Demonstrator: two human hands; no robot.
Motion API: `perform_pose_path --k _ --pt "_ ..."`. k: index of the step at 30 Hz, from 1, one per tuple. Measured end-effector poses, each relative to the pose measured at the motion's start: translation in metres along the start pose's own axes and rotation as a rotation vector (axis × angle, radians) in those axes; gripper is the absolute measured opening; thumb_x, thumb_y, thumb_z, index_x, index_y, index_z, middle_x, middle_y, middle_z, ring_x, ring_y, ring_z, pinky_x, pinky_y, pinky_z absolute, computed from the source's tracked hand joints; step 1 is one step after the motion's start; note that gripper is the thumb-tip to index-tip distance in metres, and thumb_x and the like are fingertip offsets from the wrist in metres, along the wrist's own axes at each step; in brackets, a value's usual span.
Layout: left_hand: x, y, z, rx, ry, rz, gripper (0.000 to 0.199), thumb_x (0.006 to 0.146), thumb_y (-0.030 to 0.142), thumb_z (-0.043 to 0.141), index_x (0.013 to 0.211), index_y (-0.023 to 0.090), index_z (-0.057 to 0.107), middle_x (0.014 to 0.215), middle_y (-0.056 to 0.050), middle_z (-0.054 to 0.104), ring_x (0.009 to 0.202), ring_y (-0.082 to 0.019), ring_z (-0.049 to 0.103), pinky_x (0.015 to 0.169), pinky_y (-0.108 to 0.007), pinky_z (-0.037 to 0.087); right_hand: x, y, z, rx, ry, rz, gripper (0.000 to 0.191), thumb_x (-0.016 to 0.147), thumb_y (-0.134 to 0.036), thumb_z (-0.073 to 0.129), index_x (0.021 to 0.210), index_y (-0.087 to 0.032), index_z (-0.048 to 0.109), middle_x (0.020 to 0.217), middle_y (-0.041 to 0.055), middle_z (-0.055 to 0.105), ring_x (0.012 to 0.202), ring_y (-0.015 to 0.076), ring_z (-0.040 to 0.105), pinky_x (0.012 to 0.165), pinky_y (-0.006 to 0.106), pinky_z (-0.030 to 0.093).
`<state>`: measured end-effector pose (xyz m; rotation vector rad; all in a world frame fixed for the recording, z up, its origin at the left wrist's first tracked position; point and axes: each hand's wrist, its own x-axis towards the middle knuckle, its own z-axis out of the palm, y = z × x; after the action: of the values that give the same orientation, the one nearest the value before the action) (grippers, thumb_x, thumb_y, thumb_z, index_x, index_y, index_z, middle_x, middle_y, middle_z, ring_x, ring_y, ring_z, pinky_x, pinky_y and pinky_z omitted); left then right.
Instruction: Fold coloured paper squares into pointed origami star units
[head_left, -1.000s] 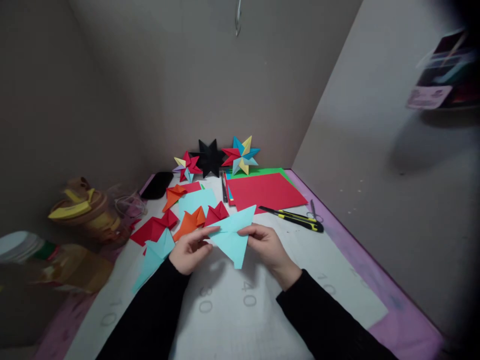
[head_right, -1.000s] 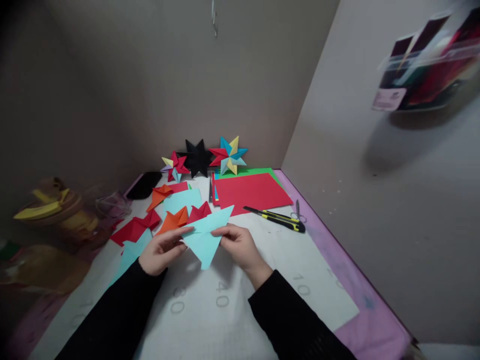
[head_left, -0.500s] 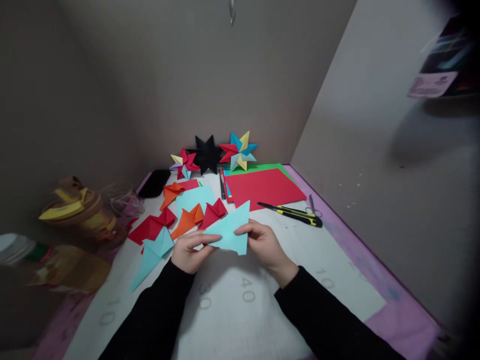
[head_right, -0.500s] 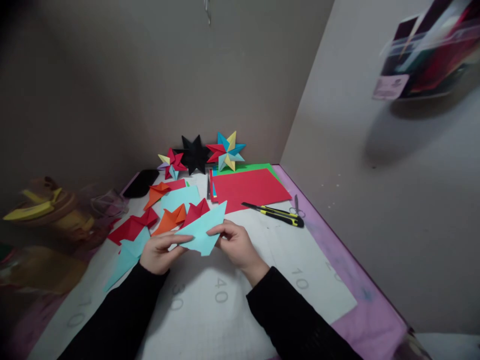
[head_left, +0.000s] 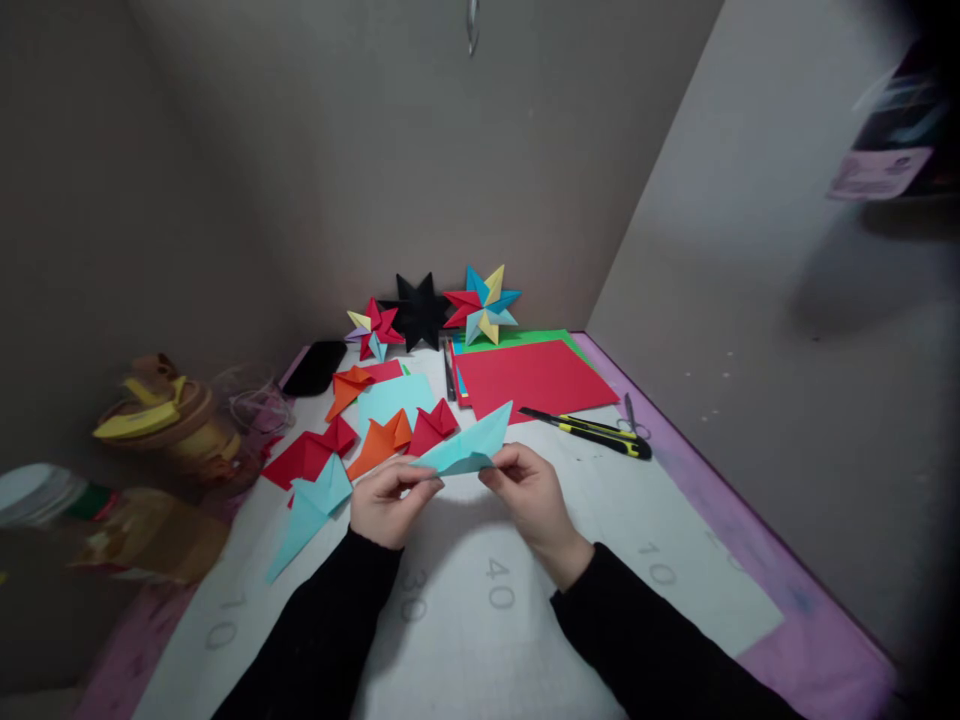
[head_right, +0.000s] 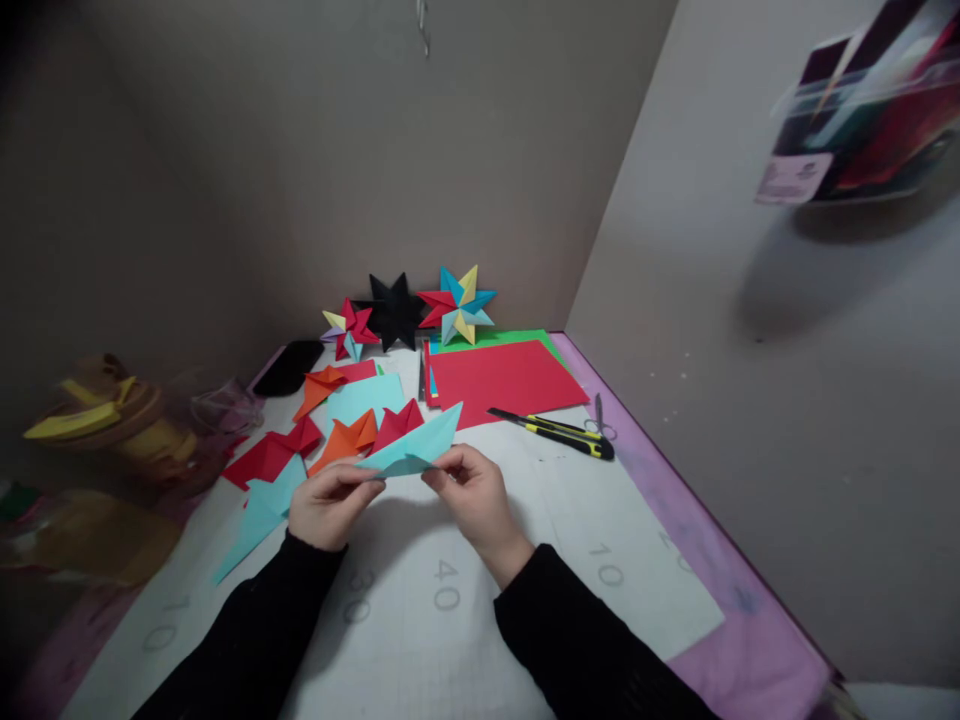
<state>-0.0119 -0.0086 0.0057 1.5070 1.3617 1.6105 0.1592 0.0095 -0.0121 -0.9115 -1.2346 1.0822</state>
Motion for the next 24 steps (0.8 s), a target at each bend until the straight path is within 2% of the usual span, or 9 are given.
perform_pose_path --k 4,7,11,15,18,20,22,24 --pt "-0.001 -0.001 0.005 -0.013 0.04 -0.154 0.012 0.058 0.026 0.074 0.059 0.02 0.063 0.06 0.0 0.065 0.056 -0.015 0.058 0.055 -0.027 0.047 -0.001 0.005 0.003 0.035 0.066 0.028 0.019 0.069 -0.031 0.07 0.066 -0.02 0.054 0.06 -0.0018 0.056 0.058 0.0136 0.053 0.057 0.027 0.042" --pt "-0.003 0.001 0.009 -0.042 0.025 -0.225 0.018 0.06 0.028 0.073 0.057 0.018 0.057 0.054 0.0 0.063 0.052 -0.015 0.058 0.052 -0.025 0.046 -0.003 0.009 0.005 0.064 0.098 0.042 0.021 0.072 -0.031 0.068 0.066 -0.019 0.052 0.059 -0.0012 0.058 0.058 0.0139 0.055 0.06 0.028 0.044" --pt "-0.005 0.002 0.014 -0.093 0.007 -0.282 0.029 0.062 0.031 0.073 0.057 0.019 0.046 0.047 0.002 0.059 0.047 -0.014 0.058 0.047 -0.023 0.044 -0.003 0.008 0.007 0.079 0.139 0.047 0.021 0.074 -0.031 0.066 0.069 -0.019 0.049 0.059 -0.002 0.057 0.057 0.0133 0.057 0.06 0.027 0.045" --pt "-0.004 -0.004 0.015 -0.13 -0.029 -0.277 0.036 0.062 0.033 0.072 0.061 0.02 0.039 0.05 0.007 0.05 0.046 -0.011 0.054 0.047 -0.021 0.039 0.0 0.002 0.008 0.162 0.184 0.081 0.027 0.074 -0.028 0.065 0.085 -0.023 0.041 0.063 -0.0057 0.056 0.054 0.0117 0.057 0.056 0.026 0.046" --pt "-0.001 -0.007 0.012 -0.109 -0.076 -0.196 0.039 0.057 0.028 0.075 0.082 0.021 0.046 0.076 0.0 0.064 0.068 -0.014 0.06 0.062 -0.025 0.042 0.002 0.0 0.007 0.131 0.141 0.085 0.034 0.074 -0.024 0.063 0.094 -0.024 0.036 0.061 -0.0072 0.056 0.053 0.0115 0.056 0.055 0.025 0.046" --pt "0.0 -0.007 0.01 -0.079 -0.165 -0.199 0.056 0.054 0.027 0.077 0.102 0.02 0.048 0.096 -0.007 0.066 0.087 -0.019 0.06 0.073 -0.029 0.042 0.0 0.001 0.007 0.088 0.076 0.077 0.035 0.074 -0.023 0.062 0.097 -0.024 0.036 0.06 -0.0077 0.055 0.054 0.0118 0.056 0.054 0.024 0.045" --pt "0.001 -0.007 0.008 -0.096 -0.265 -0.258 0.061 0.056 0.028 0.076 0.11 0.018 0.049 0.094 -0.008 0.068 0.087 -0.02 0.061 0.072 -0.029 0.042 -0.003 0.002 0.007 0.023 -0.002 0.065 0.035 0.074 -0.022 0.062 0.098 -0.023 0.037 0.062 -0.0068 0.056 0.056 0.0122 0.056 0.054 0.024 0.043" --pt "0.001 -0.007 0.007 -0.149 -0.301 -0.329 0.048 0.058 0.031 0.075 0.1 0.015 0.057 0.078 -0.006 0.069 0.072 -0.018 0.062 0.064 -0.027 0.043 -0.007 0.002 0.009 -0.05 -0.077 0.051 0.034 0.074 -0.02 0.062 0.099 -0.023 0.04 0.064 -0.0057 0.057 0.058 0.0123 0.057 0.055 0.024 0.043"
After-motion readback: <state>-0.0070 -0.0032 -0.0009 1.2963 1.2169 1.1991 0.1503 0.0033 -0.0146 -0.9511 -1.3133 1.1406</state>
